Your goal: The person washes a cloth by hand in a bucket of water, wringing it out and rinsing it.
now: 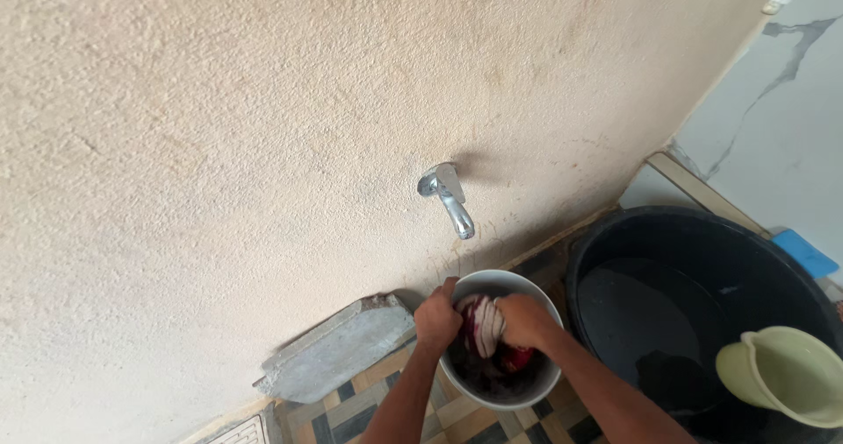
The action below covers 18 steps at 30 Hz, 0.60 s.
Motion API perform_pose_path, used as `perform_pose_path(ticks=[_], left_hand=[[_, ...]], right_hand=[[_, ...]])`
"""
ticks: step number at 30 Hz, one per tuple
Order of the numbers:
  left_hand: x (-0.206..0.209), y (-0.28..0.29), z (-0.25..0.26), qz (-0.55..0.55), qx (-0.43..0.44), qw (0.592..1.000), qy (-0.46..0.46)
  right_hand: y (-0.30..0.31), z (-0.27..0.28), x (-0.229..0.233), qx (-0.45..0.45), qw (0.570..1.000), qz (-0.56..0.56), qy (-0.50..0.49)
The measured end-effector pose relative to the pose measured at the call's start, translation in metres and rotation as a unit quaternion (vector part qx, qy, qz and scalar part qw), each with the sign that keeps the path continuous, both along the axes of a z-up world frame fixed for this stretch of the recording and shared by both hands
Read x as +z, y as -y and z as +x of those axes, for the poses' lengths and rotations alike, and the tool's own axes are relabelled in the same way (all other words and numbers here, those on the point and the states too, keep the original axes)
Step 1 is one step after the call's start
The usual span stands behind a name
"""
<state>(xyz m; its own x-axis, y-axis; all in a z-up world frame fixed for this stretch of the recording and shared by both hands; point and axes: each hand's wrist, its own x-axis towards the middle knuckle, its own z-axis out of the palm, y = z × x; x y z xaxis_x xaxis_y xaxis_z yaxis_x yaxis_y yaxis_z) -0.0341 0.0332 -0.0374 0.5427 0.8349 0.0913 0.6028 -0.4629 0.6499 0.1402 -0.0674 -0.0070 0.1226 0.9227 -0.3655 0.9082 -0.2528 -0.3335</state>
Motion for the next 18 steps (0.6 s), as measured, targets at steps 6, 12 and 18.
perform_pose_path(ticks=[6, 12, 18], left_hand=[[-0.027, -0.005, 0.003, -0.006, 0.012, 1.0, -0.012], [-0.052, -0.01, 0.003, 0.015, 0.001, 1.0, 0.018], [-0.067, -0.017, 0.006, -0.041, 0.022, 0.998, -0.036]], right_hand=[[0.013, -0.008, 0.126, -0.085, 0.985, 0.126, -0.081], [0.035, -0.029, 0.238, -0.14, 0.962, 0.18, -0.152], [0.055, -0.036, 0.264, -0.082, 0.922, 0.29, -0.242]])
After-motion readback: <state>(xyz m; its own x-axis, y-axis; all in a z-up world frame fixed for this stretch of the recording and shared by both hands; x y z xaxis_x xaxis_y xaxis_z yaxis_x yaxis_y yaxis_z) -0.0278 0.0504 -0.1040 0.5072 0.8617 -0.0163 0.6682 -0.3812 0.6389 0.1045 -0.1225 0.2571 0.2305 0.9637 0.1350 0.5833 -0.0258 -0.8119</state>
